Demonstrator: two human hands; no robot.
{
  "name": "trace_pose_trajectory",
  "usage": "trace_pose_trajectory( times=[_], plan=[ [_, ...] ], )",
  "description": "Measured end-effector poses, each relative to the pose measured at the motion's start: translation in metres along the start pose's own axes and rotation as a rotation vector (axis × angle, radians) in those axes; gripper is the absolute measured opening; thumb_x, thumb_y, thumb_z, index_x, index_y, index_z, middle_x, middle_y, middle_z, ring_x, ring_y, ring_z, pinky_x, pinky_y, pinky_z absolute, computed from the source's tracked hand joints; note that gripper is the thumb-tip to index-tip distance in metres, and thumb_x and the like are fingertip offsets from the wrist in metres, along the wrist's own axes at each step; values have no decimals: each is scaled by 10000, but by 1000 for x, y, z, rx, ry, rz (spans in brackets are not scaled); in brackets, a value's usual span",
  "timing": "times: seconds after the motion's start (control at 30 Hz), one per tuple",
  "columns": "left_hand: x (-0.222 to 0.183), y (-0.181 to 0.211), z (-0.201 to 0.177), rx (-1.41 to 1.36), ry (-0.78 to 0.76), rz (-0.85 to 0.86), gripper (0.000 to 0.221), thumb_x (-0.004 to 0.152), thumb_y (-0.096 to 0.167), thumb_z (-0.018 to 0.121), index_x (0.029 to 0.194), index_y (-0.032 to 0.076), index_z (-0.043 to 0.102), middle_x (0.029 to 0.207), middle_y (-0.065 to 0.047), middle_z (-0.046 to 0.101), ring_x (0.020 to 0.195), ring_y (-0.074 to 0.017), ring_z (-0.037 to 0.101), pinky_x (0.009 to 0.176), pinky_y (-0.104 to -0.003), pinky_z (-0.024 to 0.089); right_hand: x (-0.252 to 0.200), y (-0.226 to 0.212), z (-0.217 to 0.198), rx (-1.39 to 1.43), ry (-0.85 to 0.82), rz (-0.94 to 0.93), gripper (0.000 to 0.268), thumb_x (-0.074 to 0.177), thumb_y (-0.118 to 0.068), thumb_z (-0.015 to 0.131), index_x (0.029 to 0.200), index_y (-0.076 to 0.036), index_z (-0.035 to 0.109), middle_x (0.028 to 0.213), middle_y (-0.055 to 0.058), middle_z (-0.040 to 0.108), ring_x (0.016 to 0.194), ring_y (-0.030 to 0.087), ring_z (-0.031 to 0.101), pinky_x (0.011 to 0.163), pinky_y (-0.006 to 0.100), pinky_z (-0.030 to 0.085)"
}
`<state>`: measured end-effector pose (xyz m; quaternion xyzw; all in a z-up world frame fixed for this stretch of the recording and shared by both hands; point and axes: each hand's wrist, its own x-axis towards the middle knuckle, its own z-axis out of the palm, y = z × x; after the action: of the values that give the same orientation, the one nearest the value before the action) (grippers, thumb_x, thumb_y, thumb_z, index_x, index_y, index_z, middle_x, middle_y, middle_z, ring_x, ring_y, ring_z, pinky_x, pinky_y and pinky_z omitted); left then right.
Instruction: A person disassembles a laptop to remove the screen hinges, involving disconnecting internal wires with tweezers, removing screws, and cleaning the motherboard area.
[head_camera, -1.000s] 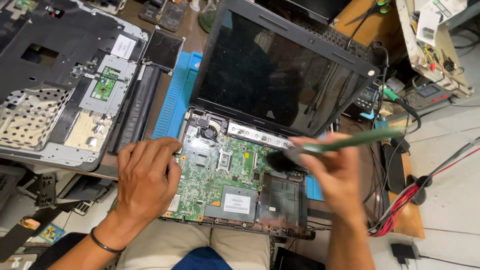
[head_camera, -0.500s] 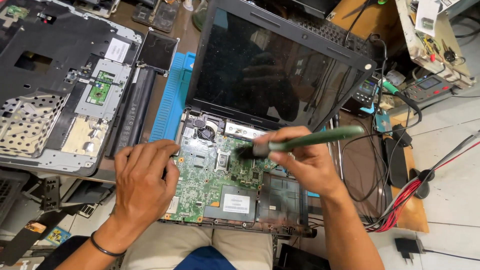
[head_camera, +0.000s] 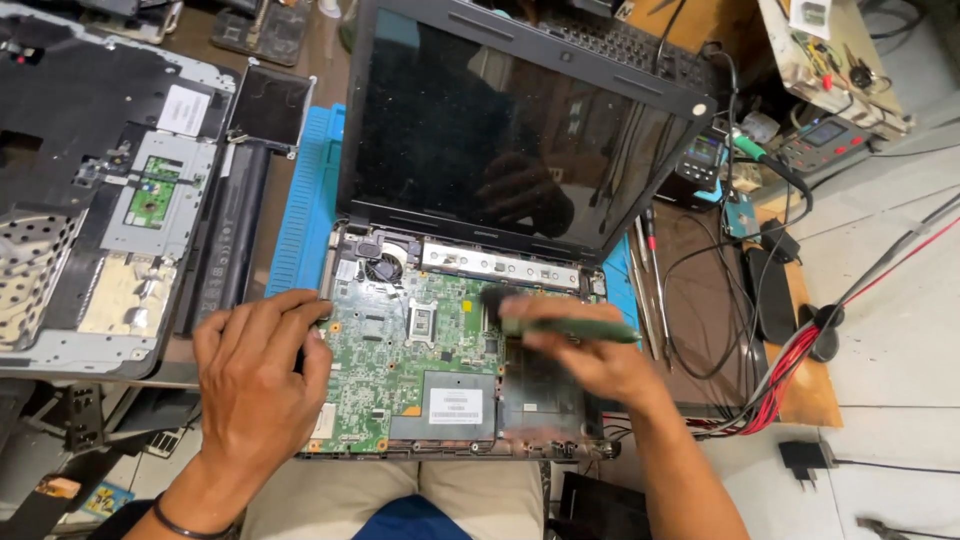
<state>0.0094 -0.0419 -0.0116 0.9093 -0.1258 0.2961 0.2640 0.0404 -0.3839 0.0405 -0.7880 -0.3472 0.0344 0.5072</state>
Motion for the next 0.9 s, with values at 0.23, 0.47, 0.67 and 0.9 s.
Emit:
trace_pose_trajectory(
  times=[0.23,0.47,0.67,0.9],
  plan=[
    [-2,-1,1,-6,-24,-4,261,921,61,641,1145,140,748,1226,-17,725,1051,-228,653,1018,-434,370,-8,-24,-31,0,207,-74,370,999,50,638,1333,-98,579,1326,129,685,1302,292,680,1172,427,593],
    [-5,-3,6,30,-18,-15,261,932,71,639,1145,153,767,1236,-12,735,1090,-210,662,1030,-418,366,-17,-32,-44,59,59,75,261,989,-37,649,1248,-65,638,1239,151,720,1219,317,706,1096,468,597],
    [-4,-3,6,41,-22,-23,257,927,89,646,1144,162,763,1241,0,733,1082,-208,664,1030,-413,364,-16,-26,-41,-170,210,149,258,982,-82,663,1239,-82,669,1275,122,724,1225,282,706,1096,414,590],
    [-2,-2,6,21,-12,-29,247,901,75,648,1106,169,749,1224,18,721,1042,-195,654,1008,-422,367,-14,-23,-33,-298,407,110,257,1001,-45,644,1258,-61,637,1270,111,701,1250,258,675,1106,370,571]
  ],
)
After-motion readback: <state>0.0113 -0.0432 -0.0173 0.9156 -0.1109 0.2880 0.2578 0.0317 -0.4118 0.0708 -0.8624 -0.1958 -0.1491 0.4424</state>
